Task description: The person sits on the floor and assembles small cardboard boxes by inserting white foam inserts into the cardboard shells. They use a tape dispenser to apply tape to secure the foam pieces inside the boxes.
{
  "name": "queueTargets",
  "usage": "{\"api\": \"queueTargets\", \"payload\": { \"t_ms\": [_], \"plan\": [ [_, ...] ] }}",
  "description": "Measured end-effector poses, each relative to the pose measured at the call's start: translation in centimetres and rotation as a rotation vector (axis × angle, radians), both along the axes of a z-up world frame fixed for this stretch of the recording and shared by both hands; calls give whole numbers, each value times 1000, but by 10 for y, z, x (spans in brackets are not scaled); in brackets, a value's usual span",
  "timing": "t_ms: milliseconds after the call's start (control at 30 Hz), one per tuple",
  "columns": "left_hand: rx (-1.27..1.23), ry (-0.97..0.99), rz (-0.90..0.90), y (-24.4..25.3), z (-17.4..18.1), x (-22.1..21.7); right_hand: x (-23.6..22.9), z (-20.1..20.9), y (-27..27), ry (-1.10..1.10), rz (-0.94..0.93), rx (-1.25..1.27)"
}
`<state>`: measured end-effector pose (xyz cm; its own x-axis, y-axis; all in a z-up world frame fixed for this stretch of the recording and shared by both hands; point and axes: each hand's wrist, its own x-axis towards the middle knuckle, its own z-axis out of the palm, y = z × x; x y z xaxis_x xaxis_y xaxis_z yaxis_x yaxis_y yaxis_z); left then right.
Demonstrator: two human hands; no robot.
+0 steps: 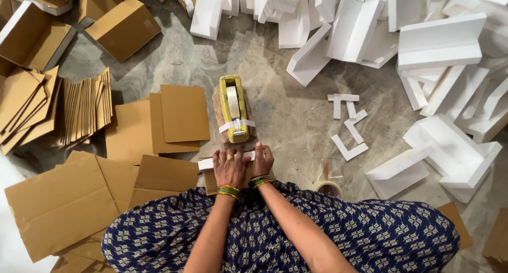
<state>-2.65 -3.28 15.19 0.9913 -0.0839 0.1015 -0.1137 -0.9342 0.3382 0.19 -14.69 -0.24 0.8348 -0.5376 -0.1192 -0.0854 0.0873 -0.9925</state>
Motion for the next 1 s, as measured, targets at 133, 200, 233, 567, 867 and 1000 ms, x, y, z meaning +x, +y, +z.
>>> {"api": "queueTargets", "payload": {
  "t_ms": [133, 200, 233, 567, 867, 1000],
  "plan": [
    [-35, -20, -88, 11, 3, -6, -4, -4, -5, 14, 60, -88],
    [-25, -29, -89, 16, 0, -4, 2, 6, -9, 14, 135, -163],
    [-27, -8, -84, 14, -4, -6, 1, 14, -17, 26, 193, -223],
    [-47, 13, -113, 23, -3, -32, 78, 133, 11, 99, 450, -692],
    [-37, -53, -99, 25, -4, -36, -31, 149, -35, 189, 685, -91],
    [-45, 42, -85, 24, -5, -34, -94, 118, -42, 260, 677, -36]
  ]
}}
